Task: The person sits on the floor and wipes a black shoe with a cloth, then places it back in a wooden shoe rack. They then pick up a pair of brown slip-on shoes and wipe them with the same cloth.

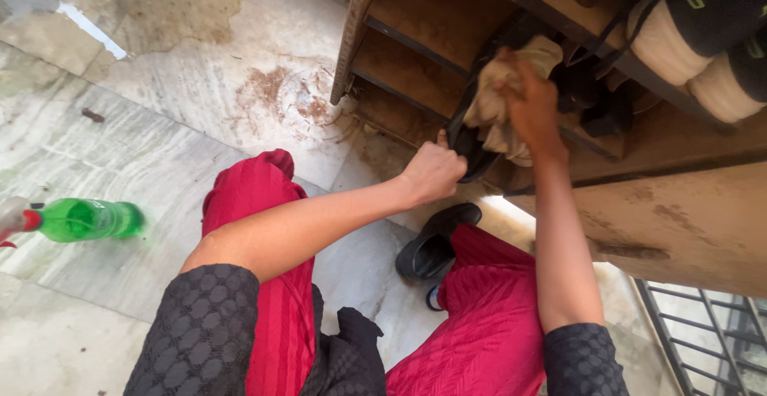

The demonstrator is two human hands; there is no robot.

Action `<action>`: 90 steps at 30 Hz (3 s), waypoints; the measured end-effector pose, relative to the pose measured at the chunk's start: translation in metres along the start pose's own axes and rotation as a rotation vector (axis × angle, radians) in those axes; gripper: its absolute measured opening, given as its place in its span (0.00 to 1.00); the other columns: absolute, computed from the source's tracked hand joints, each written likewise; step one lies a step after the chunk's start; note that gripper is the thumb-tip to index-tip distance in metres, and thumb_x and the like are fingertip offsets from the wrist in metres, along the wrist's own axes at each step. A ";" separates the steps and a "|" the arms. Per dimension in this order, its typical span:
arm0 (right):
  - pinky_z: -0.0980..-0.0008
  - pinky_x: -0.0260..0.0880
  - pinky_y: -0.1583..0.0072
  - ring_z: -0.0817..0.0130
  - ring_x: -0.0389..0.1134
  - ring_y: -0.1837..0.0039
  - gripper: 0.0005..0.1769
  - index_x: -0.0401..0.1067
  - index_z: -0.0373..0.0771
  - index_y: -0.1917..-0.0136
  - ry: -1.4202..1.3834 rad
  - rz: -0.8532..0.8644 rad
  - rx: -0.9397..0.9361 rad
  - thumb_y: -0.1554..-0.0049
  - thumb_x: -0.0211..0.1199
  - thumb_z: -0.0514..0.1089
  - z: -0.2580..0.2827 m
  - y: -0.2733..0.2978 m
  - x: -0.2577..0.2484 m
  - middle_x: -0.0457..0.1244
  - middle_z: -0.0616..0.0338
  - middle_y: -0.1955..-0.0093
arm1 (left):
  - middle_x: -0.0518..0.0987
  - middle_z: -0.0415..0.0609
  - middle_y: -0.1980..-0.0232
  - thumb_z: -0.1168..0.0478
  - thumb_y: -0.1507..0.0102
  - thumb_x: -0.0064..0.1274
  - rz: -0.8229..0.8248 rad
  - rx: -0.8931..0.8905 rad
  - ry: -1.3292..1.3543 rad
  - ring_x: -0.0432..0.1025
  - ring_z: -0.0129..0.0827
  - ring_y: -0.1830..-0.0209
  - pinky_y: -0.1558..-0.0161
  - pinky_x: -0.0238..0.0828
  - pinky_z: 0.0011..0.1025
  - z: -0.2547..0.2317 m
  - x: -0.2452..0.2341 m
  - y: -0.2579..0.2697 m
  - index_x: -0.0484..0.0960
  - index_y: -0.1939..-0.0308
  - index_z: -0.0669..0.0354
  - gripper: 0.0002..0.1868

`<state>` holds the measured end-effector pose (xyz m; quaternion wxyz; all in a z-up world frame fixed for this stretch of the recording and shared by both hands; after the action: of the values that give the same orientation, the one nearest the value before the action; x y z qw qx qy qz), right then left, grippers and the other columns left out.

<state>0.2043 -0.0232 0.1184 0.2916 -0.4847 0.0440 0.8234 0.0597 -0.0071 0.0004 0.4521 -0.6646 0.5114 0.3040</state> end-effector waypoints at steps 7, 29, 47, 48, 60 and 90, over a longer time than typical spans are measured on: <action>0.48 0.59 0.28 0.40 0.57 0.24 0.28 0.72 0.41 0.29 0.201 -0.043 -0.184 0.42 0.69 0.36 0.029 -0.013 0.022 0.62 0.47 0.27 | 0.79 0.79 0.67 0.63 0.55 0.58 -0.025 0.028 -0.106 0.81 0.62 0.61 0.68 0.75 0.46 0.008 0.025 0.005 0.82 0.75 0.63 0.08; 0.60 0.64 0.31 0.59 0.67 0.35 0.22 0.68 0.34 0.32 -0.269 -0.390 0.076 0.33 0.64 0.49 -0.084 -0.038 0.003 0.68 0.52 0.37 | 0.79 0.71 0.72 0.55 0.48 0.64 -0.062 0.074 0.033 0.79 0.49 0.74 0.70 0.74 0.41 0.000 -0.035 0.008 0.82 0.67 0.65 0.16; 0.57 0.70 0.37 0.60 0.71 0.40 0.20 0.71 0.38 0.37 -1.407 -0.581 0.663 0.36 0.56 0.52 -0.097 0.102 0.066 0.68 0.55 0.41 | 0.81 0.74 0.62 0.49 0.44 0.63 -0.398 0.106 -0.003 0.78 0.49 0.74 0.68 0.74 0.40 -0.006 -0.065 0.003 0.81 0.65 0.56 0.15; 0.57 0.70 0.36 0.59 0.71 0.40 0.21 0.71 0.37 0.37 -1.482 -0.579 0.696 0.35 0.56 0.52 -0.095 0.108 0.076 0.68 0.55 0.40 | 0.80 0.78 0.59 0.49 0.46 0.63 -0.467 0.134 -0.032 0.77 0.49 0.76 0.71 0.73 0.39 -0.008 -0.071 0.004 0.80 0.66 0.56 0.15; 0.50 0.58 0.24 0.54 0.61 0.25 0.30 0.61 0.38 0.26 -1.991 -0.564 0.882 0.31 0.34 0.55 -0.047 0.173 0.105 0.60 0.50 0.25 | 0.80 0.75 0.61 0.62 0.44 0.54 -0.460 0.068 -0.018 0.76 0.48 0.78 0.74 0.72 0.41 -0.019 -0.077 -0.005 0.81 0.65 0.53 0.05; 0.51 0.70 0.34 0.54 0.68 0.35 0.30 0.68 0.40 0.34 -2.009 -0.478 0.772 0.34 0.34 0.58 -0.014 0.126 0.138 0.66 0.51 0.37 | 0.84 0.55 0.68 0.58 0.42 0.63 -0.487 -0.160 0.198 0.79 0.48 0.74 0.74 0.72 0.42 0.001 -0.126 -0.011 0.84 0.64 0.55 0.07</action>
<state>0.0995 -0.0724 -0.0291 0.4781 0.5333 -0.0535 0.6958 0.0331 0.0460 0.1121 0.4058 -0.8280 0.3526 0.1594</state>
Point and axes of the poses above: each hand's wrist, its own y-axis away from the middle knuckle, its own x-axis out of the palm, z = x × y, the point moved 6 cm from there along -y, towards the middle knuckle
